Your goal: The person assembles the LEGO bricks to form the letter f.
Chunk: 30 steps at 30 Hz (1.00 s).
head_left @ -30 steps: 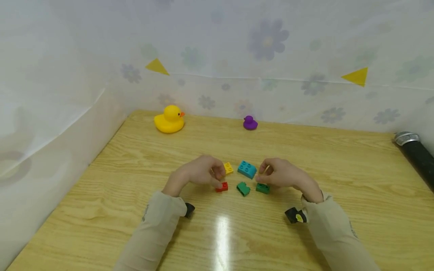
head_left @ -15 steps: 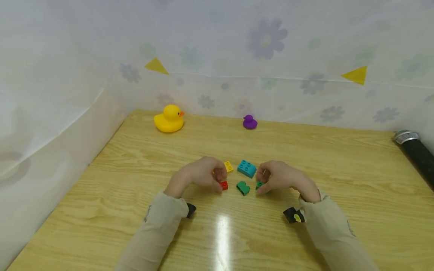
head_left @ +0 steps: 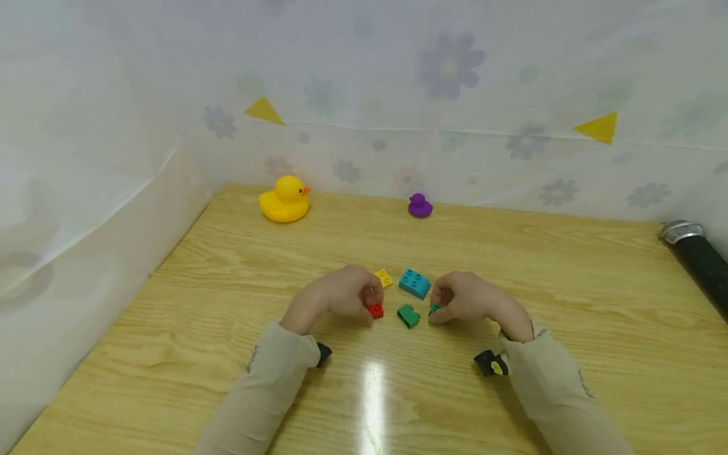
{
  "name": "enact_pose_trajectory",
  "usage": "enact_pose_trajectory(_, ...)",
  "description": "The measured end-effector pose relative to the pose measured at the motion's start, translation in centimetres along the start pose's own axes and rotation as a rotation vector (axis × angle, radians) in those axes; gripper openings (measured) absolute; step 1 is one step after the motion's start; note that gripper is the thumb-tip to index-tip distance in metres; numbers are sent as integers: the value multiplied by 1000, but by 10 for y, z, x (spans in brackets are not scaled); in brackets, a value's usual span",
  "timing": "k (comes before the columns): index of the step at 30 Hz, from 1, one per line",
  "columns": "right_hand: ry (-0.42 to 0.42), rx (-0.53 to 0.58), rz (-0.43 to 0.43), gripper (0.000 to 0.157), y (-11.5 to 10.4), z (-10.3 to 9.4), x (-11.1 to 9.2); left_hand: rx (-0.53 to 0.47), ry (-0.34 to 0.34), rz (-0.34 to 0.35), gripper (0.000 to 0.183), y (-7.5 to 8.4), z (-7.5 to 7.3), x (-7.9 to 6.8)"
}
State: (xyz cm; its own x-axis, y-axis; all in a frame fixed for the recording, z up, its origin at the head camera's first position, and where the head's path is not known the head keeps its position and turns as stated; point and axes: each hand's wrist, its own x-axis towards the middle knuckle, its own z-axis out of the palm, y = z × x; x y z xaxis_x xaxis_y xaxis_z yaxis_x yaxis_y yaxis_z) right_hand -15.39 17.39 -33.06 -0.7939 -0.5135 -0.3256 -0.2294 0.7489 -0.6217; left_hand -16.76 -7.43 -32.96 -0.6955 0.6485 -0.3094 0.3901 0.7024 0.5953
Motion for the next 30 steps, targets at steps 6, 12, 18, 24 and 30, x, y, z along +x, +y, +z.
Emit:
enact_pose_trajectory(6,9,-6,3,18,0,0,0,0,-10,-25,21,0,0,2)
enact_pose_trajectory(12,15,-8,5,18,-2,-1,-2,10,-7,-9,20,0,-1,2)
enact_pose_trajectory(18,16,-24,8,16,0,-2,0,19,-5,-17,18,1,-1,2)
enact_pose_trajectory(24,14,-32,0,14,-1,-2,1,48,-18,-46,18,1,-2,3)
enact_pose_trajectory(30,37,-64,-23,13,-3,-2,-1,35,3,-56,20,0,-3,0)
